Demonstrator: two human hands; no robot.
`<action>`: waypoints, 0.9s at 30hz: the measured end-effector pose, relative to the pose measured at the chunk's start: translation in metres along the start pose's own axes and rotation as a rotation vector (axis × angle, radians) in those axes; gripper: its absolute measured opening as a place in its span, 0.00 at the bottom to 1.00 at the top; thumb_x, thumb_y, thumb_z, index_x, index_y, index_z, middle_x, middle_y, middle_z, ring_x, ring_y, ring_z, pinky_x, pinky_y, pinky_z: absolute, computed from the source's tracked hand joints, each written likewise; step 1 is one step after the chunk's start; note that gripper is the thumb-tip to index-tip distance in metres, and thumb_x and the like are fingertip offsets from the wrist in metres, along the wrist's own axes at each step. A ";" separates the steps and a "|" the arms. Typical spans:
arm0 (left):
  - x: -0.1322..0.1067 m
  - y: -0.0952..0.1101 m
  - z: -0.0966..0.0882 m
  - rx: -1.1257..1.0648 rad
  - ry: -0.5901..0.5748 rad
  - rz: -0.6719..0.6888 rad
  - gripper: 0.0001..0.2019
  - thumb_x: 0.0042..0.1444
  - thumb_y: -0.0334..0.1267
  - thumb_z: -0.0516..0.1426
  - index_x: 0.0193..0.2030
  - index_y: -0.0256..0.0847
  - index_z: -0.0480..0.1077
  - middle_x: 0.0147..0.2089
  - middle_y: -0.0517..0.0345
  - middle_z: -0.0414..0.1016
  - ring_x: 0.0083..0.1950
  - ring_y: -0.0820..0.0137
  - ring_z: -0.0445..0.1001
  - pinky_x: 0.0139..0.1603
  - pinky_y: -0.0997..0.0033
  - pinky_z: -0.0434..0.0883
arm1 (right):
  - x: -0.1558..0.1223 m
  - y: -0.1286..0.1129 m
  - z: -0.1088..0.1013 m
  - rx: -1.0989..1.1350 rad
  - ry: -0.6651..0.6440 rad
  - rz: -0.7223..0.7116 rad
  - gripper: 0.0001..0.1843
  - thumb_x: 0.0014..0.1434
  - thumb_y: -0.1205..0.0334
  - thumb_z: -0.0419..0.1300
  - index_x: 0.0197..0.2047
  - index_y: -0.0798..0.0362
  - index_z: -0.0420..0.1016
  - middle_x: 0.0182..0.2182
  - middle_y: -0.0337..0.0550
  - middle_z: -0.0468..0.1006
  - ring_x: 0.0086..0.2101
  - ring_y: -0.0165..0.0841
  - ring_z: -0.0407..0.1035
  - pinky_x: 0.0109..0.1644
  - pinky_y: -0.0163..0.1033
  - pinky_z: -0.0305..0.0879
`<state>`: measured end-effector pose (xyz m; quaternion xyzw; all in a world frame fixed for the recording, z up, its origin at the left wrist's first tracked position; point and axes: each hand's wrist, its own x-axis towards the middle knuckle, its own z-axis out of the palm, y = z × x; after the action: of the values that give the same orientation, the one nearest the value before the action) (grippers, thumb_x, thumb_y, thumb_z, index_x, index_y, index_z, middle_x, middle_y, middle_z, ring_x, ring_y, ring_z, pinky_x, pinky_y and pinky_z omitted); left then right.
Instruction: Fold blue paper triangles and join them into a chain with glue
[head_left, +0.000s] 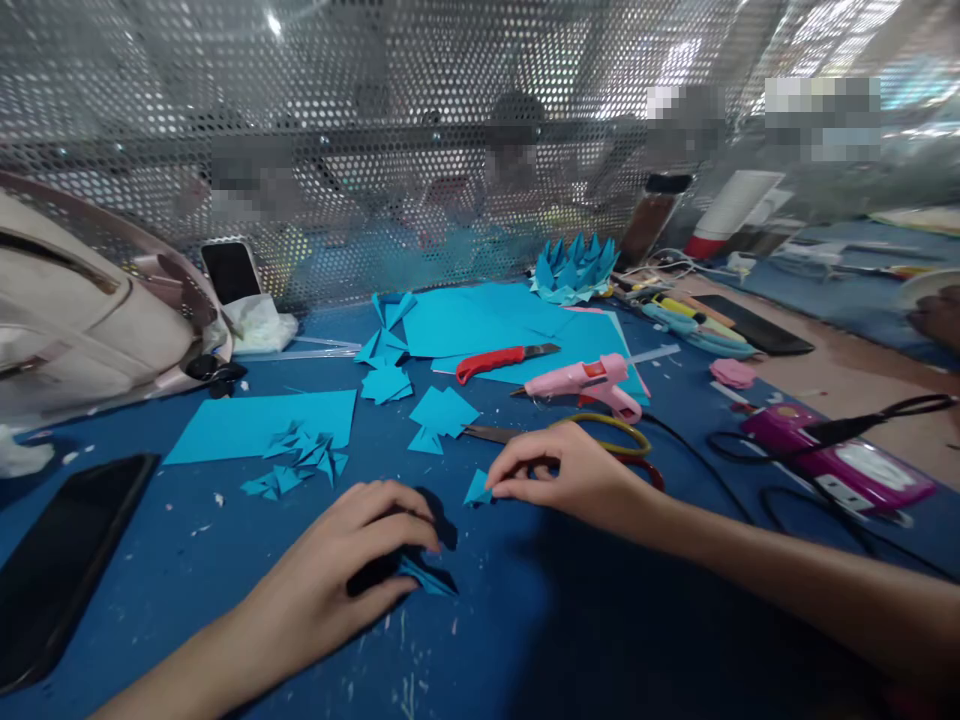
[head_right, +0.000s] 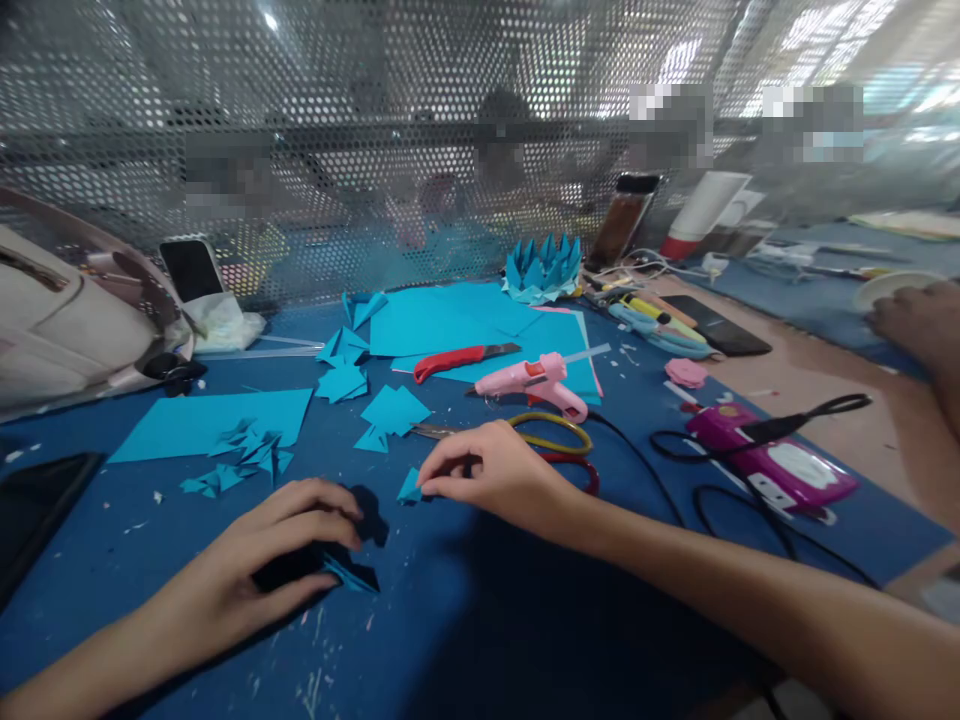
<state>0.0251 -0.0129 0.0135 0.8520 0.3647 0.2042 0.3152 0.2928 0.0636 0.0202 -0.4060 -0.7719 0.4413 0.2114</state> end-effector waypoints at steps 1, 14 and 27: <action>0.000 -0.001 0.000 -0.001 0.005 0.023 0.15 0.64 0.25 0.54 0.51 0.51 0.68 0.56 0.58 0.68 0.57 0.65 0.67 0.55 0.66 0.63 | -0.001 0.001 0.000 0.002 0.005 0.013 0.07 0.53 0.59 0.67 0.31 0.53 0.84 0.26 0.40 0.82 0.23 0.25 0.64 0.25 0.31 0.54; 0.002 -0.003 0.006 -0.005 0.078 0.090 0.11 0.65 0.23 0.53 0.45 0.47 0.66 0.49 0.58 0.73 0.51 0.69 0.70 0.51 0.70 0.63 | -0.004 0.002 0.000 0.203 0.002 0.154 0.12 0.50 0.63 0.68 0.40 0.54 0.79 0.27 0.38 0.82 0.28 0.29 0.74 0.27 0.30 0.60; 0.006 -0.003 0.010 0.040 0.058 0.051 0.10 0.65 0.33 0.58 0.52 0.49 0.69 0.48 0.59 0.74 0.50 0.67 0.70 0.51 0.67 0.61 | -0.006 -0.001 0.000 0.209 0.011 0.134 0.10 0.48 0.57 0.70 0.28 0.55 0.77 0.23 0.37 0.77 0.25 0.27 0.68 0.27 0.30 0.60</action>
<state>0.0332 -0.0109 0.0043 0.8609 0.3558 0.2297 0.2818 0.2961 0.0584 0.0208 -0.4346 -0.6918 0.5302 0.2267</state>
